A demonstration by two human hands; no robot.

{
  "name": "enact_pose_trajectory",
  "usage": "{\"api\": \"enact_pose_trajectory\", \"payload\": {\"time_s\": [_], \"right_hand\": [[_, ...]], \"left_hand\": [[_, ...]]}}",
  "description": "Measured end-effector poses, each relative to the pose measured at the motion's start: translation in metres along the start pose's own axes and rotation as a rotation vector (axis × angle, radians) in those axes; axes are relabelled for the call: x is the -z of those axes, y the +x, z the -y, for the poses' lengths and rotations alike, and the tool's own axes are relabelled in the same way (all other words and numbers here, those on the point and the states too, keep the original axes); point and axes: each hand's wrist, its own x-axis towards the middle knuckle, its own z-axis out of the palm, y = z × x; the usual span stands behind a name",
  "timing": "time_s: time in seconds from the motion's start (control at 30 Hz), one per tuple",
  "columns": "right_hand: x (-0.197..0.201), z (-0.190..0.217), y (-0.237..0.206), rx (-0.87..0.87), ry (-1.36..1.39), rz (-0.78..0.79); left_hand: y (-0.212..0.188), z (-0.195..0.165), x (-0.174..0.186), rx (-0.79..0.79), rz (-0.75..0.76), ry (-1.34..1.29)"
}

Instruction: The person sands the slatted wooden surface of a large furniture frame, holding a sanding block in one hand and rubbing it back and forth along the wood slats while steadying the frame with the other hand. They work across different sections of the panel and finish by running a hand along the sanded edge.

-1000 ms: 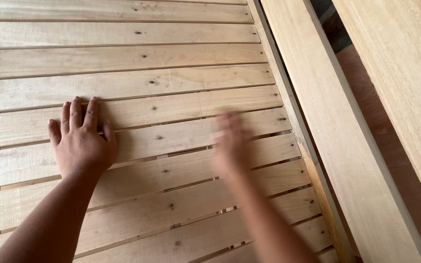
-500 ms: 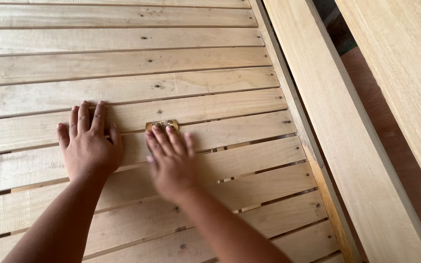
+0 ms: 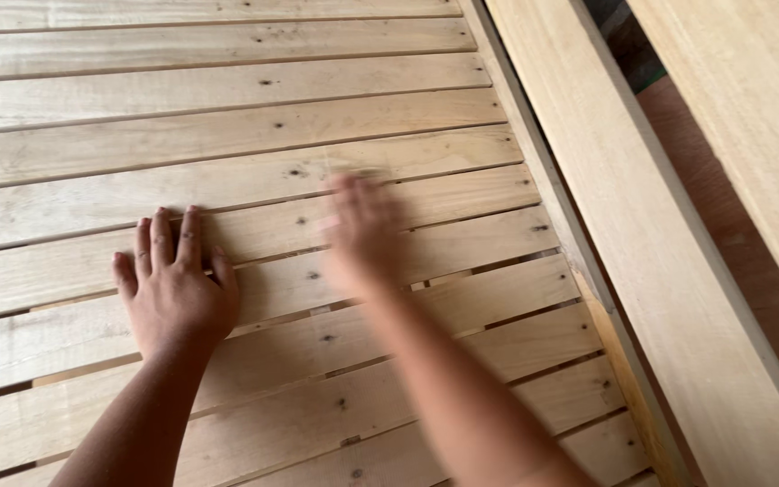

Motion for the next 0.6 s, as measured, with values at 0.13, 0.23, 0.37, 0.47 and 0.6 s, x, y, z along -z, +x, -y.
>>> {"api": "enact_pose_trajectory", "payload": {"time_s": [0.13,0.23,0.37,0.47,0.6], "right_hand": [[-0.028,0.054,-0.019,0.331,-0.027,0.05],[0.0,-0.005,-0.01,0.317,-0.209,-0.042],[0.064,-0.131,0.01,-0.005,-0.162,-0.022],[0.077,-0.17,0.02,-0.322,-0.118,0.122],[0.041,-0.094,0.004,-0.176,-0.081,0.03]], "left_hand": [[0.0,0.003,0.0,-0.011,0.008,-0.012],[0.0,0.005,-0.001,-0.014,0.01,-0.011],[0.0,0.004,-0.003,-0.002,0.017,0.01],[0.0,0.002,-0.003,0.007,0.02,0.034],[0.0,0.0,-0.002,0.002,0.01,0.041]]}}
